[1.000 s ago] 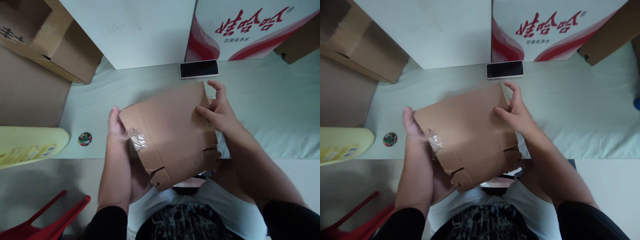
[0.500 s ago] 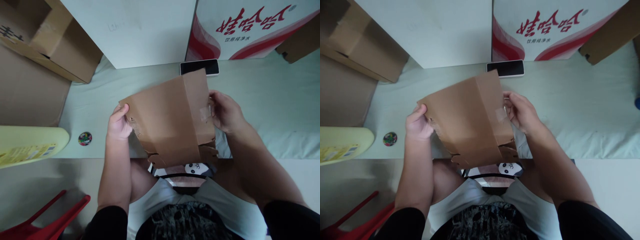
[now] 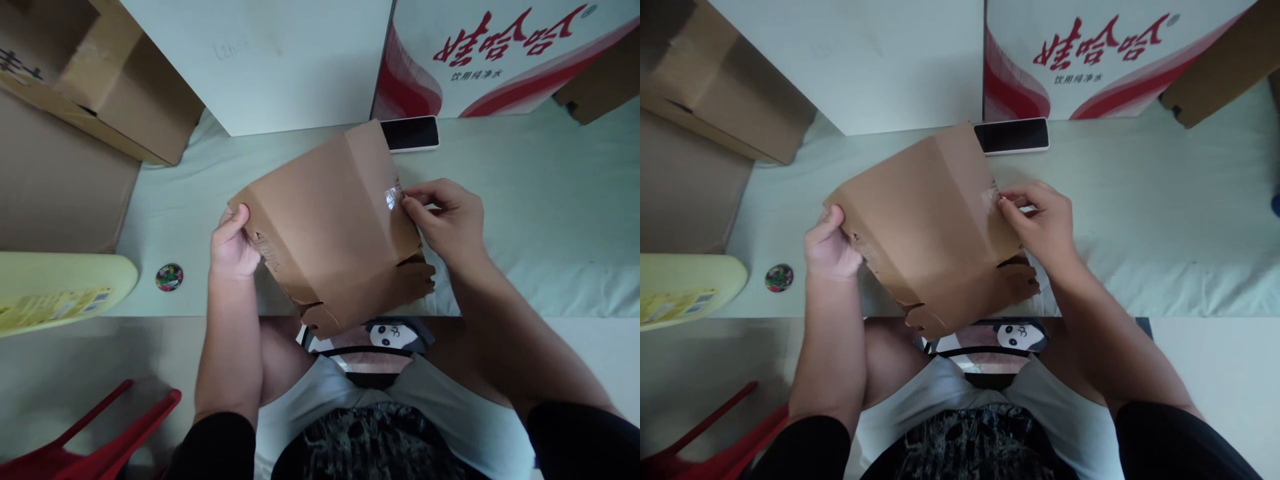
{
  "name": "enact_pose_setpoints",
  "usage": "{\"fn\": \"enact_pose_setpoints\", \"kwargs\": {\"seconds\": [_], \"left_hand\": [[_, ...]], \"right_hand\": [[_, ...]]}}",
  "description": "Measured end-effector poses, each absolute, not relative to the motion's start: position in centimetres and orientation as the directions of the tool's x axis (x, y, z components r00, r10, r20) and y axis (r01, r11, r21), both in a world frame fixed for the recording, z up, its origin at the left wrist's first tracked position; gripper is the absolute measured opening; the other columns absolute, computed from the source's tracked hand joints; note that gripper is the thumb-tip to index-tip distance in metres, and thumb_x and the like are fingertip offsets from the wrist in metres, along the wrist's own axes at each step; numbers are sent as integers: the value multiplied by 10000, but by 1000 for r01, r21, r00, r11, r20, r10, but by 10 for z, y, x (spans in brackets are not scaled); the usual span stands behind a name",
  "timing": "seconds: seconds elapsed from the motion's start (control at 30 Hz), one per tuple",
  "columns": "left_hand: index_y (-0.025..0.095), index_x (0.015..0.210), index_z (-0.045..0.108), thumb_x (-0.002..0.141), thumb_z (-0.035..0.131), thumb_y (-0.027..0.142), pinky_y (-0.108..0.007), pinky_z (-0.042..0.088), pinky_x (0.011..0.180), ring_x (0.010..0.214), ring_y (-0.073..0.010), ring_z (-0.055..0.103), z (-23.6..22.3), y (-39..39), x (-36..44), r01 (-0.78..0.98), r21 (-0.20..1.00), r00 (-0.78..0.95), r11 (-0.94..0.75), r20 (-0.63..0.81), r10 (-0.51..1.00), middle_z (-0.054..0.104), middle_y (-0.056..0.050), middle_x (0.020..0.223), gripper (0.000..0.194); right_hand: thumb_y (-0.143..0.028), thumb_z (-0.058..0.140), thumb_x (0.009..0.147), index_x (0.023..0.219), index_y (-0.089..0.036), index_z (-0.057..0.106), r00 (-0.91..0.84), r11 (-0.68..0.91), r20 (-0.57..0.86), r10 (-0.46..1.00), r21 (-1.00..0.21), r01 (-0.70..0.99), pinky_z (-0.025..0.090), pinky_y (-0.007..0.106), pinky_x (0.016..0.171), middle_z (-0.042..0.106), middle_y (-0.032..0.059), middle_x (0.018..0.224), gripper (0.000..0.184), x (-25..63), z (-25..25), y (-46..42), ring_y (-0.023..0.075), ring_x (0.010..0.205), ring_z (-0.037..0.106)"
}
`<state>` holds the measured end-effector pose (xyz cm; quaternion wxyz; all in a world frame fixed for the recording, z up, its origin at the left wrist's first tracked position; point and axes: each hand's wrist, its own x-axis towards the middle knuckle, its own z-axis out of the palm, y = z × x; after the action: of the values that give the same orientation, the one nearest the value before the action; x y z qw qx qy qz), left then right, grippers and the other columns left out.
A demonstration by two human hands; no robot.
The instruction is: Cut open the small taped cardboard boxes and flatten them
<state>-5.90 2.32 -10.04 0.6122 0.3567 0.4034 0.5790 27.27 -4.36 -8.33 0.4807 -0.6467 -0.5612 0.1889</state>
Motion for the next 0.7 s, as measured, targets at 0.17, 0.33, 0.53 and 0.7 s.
{"fn": "enact_pose_setpoints", "kwargs": {"seconds": [0.17,0.33,0.53,0.7], "left_hand": [[202,944,754,862,833,325,-381,670,1048,1121,-297,804,-101,22,-61,-408,908,20,98,-99,995,835,-68,1013,168],[209,1014,764,881,797,270,-349,684,997,923,-235,828,-99,21,-59,-456,886,29,78,-73,997,843,-41,964,150],[269,1308,703,957,744,306,-374,699,954,944,-263,838,-91,18,-57,-490,860,58,142,-131,990,846,-28,981,356],[244,1312,712,945,755,286,-404,691,983,925,-274,840,-86,16,-54,-499,855,23,145,-154,988,834,-31,896,372]], "right_hand": [[-322,741,842,932,-257,842,306,25,215,927,-852,523,560,328,649,795,48,896,150,272,-87,-42,177,689,677],[-355,802,787,906,-260,820,379,-80,51,924,-943,322,485,306,603,744,24,802,153,272,-87,-40,156,643,606],[-570,811,777,648,-228,593,302,-165,-149,941,-986,26,282,272,497,447,-34,566,426,268,-72,-42,96,511,338],[-615,884,686,671,-229,522,236,-218,-236,943,-971,-102,216,259,472,410,-46,571,529,267,-63,-44,84,501,325]]}}
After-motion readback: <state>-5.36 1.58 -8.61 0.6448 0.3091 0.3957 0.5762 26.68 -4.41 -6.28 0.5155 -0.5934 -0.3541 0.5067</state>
